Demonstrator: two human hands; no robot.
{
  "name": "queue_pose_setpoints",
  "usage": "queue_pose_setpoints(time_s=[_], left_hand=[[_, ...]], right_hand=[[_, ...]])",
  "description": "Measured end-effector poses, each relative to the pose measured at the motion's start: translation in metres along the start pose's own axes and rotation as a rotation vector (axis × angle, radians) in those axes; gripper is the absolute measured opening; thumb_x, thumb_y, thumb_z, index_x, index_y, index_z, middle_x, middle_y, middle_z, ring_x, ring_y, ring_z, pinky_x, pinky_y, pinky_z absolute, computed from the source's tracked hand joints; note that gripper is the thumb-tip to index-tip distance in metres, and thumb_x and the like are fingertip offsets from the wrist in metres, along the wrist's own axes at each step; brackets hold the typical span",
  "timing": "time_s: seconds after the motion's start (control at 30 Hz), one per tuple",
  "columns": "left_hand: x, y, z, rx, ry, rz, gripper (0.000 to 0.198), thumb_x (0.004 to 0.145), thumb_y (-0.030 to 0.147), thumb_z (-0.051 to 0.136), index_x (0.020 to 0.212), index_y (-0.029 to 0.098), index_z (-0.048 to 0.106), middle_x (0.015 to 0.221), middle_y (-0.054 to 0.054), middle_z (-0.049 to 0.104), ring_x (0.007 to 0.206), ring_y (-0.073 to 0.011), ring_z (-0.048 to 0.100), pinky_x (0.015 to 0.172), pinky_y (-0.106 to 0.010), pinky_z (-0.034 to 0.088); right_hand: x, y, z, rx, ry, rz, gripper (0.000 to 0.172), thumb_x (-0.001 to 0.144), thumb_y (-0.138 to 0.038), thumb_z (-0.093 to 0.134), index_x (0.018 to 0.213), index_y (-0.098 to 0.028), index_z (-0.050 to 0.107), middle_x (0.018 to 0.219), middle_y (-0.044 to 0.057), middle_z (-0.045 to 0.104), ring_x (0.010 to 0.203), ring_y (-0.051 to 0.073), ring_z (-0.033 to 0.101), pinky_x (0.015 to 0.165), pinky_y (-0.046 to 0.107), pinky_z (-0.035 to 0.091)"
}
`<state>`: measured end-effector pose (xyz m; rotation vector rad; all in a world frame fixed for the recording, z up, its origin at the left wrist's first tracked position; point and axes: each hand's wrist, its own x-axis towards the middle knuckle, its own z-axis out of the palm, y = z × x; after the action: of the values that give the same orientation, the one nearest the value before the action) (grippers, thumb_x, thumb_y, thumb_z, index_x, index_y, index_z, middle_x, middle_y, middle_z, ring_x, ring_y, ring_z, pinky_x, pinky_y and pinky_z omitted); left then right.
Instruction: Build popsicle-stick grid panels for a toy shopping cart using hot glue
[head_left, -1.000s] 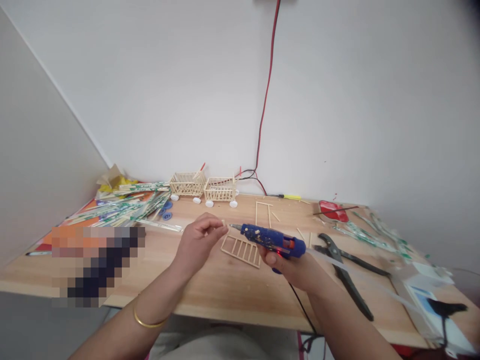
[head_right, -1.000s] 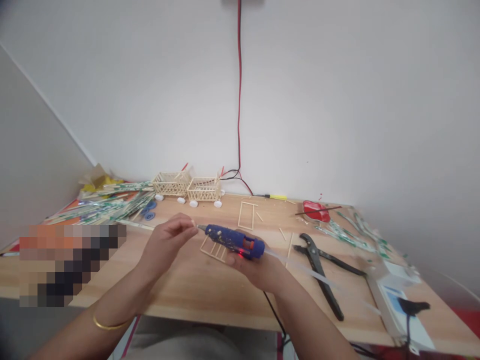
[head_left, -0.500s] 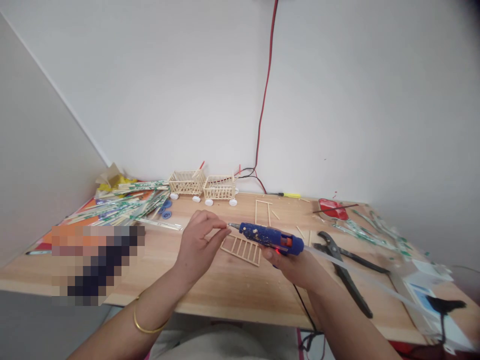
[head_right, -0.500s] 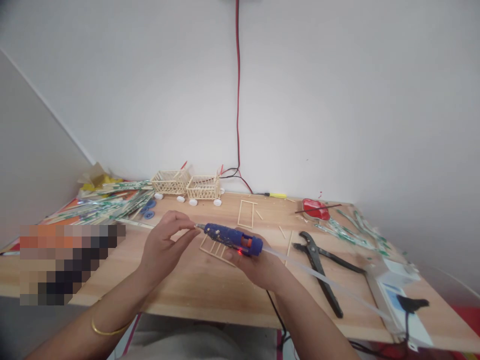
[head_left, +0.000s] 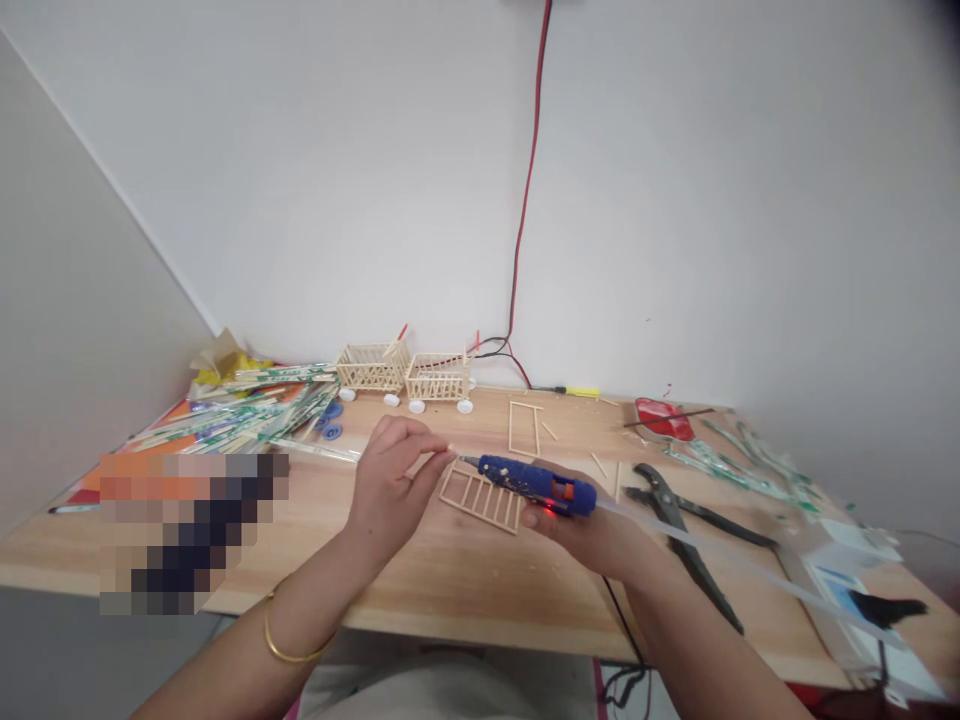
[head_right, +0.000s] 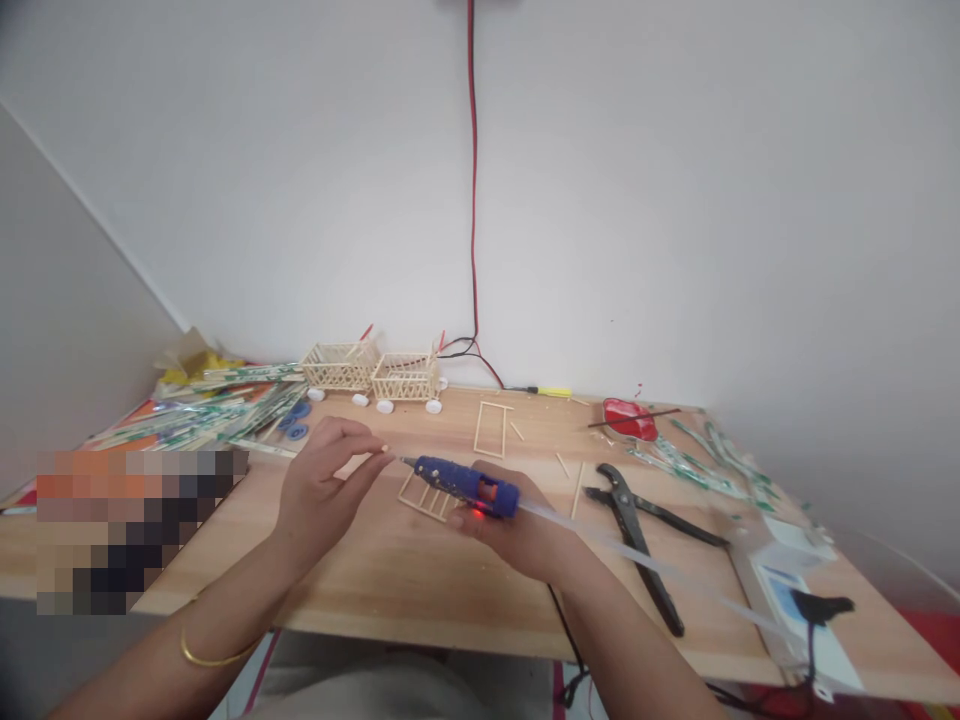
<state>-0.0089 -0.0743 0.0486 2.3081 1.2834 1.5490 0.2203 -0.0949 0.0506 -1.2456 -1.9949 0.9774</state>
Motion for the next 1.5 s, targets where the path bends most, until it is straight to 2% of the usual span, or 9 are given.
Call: queue_pose_setpoints(time_s=[0.2, 0.4, 0.53, 0.63, 0.73, 0.83, 1.03, 1.2, 1.5], left_hand=[[0.008, 0.000, -0.022, -0.152, 0.018, -0.175, 0.005, 0.080, 0.023, 0.061, 0.076, 0.021, 0.064, 0.078, -0.001, 0.059, 0.078, -0.0157, 0.054, 0.074, -0.030, 0.041], [0.011, -0.010, -0.028, -0.583, 0.146, -0.560, 0.011, 0.072, 0.028, 0.069, 0.068, 0.019, 0.064, 0.071, 0.001, 0.058, 0.070, -0.0126, 0.051, 0.070, -0.027, 0.041], [0.007, -0.013, -0.017, -0.948, 0.008, -0.883, 0.016, 0.065, 0.027, 0.075, 0.065, 0.015, 0.065, 0.067, 0.001, 0.057, 0.063, -0.0088, 0.049, 0.061, -0.023, 0.041], [0.004, -0.014, -0.010, -1.137, -0.043, -1.003, 0.015, 0.065, 0.024, 0.076, 0.064, 0.013, 0.065, 0.067, 0.000, 0.057, 0.063, -0.0072, 0.050, 0.059, -0.020, 0.042], [0.002, -0.014, -0.006, -1.227, -0.093, -1.047, 0.015, 0.068, 0.022, 0.075, 0.065, 0.012, 0.065, 0.065, 0.000, 0.057, 0.061, -0.0068, 0.050, 0.059, -0.020, 0.043], [0.000, -0.010, -0.003, -1.280, -0.162, -1.074, 0.014, 0.068, 0.021, 0.075, 0.066, 0.011, 0.066, 0.065, -0.001, 0.059, 0.061, -0.0069, 0.051, 0.059, -0.020, 0.044], [-0.003, 0.003, 0.002, -1.384, -0.275, -1.118, 0.013, 0.068, 0.021, 0.075, 0.075, 0.012, 0.070, 0.067, -0.003, 0.061, 0.063, -0.0084, 0.053, 0.062, -0.021, 0.044], [-0.007, 0.008, 0.000, -1.480, -0.295, -1.141, 0.014, 0.067, 0.022, 0.076, 0.073, 0.012, 0.069, 0.072, -0.003, 0.061, 0.067, -0.0096, 0.054, 0.066, -0.023, 0.046], [-0.017, 0.014, 0.005, -1.601, -0.296, -1.207, 0.017, 0.064, 0.023, 0.078, 0.068, 0.014, 0.064, 0.066, 0.000, 0.054, 0.062, -0.0091, 0.050, 0.060, -0.024, 0.043]], right_hand=[[0.007, 0.058, -0.039, -0.643, 0.252, 0.066, 0.030, 0.073, -0.040, 0.065, 0.086, -0.017, 0.051, 0.091, 0.008, 0.054, 0.074, 0.019, 0.053, 0.061, 0.028, 0.038], [0.004, 0.105, -0.075, -0.758, 0.069, 0.158, 0.015, 0.073, -0.026, 0.059, 0.083, -0.015, 0.055, 0.085, 0.009, 0.057, 0.078, 0.020, 0.054, 0.068, 0.029, 0.038], [-0.003, 0.121, -0.073, -0.663, 0.007, 0.161, 0.016, 0.073, -0.026, 0.058, 0.084, -0.016, 0.056, 0.085, 0.008, 0.058, 0.076, 0.019, 0.054, 0.068, 0.028, 0.040], [-0.007, 0.126, -0.075, -0.650, -0.016, 0.168, 0.024, 0.072, -0.030, 0.061, 0.089, -0.014, 0.059, 0.089, 0.009, 0.059, 0.077, 0.020, 0.056, 0.070, 0.030, 0.042], [-0.005, 0.109, -0.077, -0.673, 0.049, 0.090, 0.029, 0.072, -0.029, 0.064, 0.097, -0.014, 0.062, 0.094, 0.011, 0.059, 0.084, 0.023, 0.057, 0.075, 0.034, 0.043], [0.003, 0.062, -0.068, -0.608, 0.202, -0.123, 0.015, 0.082, -0.023, 0.054, 0.092, -0.017, 0.064, 0.091, 0.009, 0.060, 0.083, 0.020, 0.056, 0.076, 0.033, 0.044], [0.032, -0.023, -0.022, -0.258, 0.101, -0.616, 0.010, 0.087, -0.019, 0.053, 0.089, -0.019, 0.063, 0.085, 0.005, 0.060, 0.077, 0.013, 0.056, 0.068, 0.025, 0.047], [0.054, -0.032, 0.003, -0.188, 0.028, -0.769, 0.009, 0.086, -0.018, 0.053, 0.089, -0.019, 0.061, 0.082, 0.005, 0.062, 0.077, 0.013, 0.056, 0.069, 0.025, 0.048], [0.055, -0.030, 0.022, -0.049, 0.077, -0.818, 0.008, 0.082, -0.016, 0.057, 0.085, -0.020, 0.063, 0.082, 0.003, 0.056, 0.073, 0.011, 0.056, 0.063, 0.022, 0.046]])
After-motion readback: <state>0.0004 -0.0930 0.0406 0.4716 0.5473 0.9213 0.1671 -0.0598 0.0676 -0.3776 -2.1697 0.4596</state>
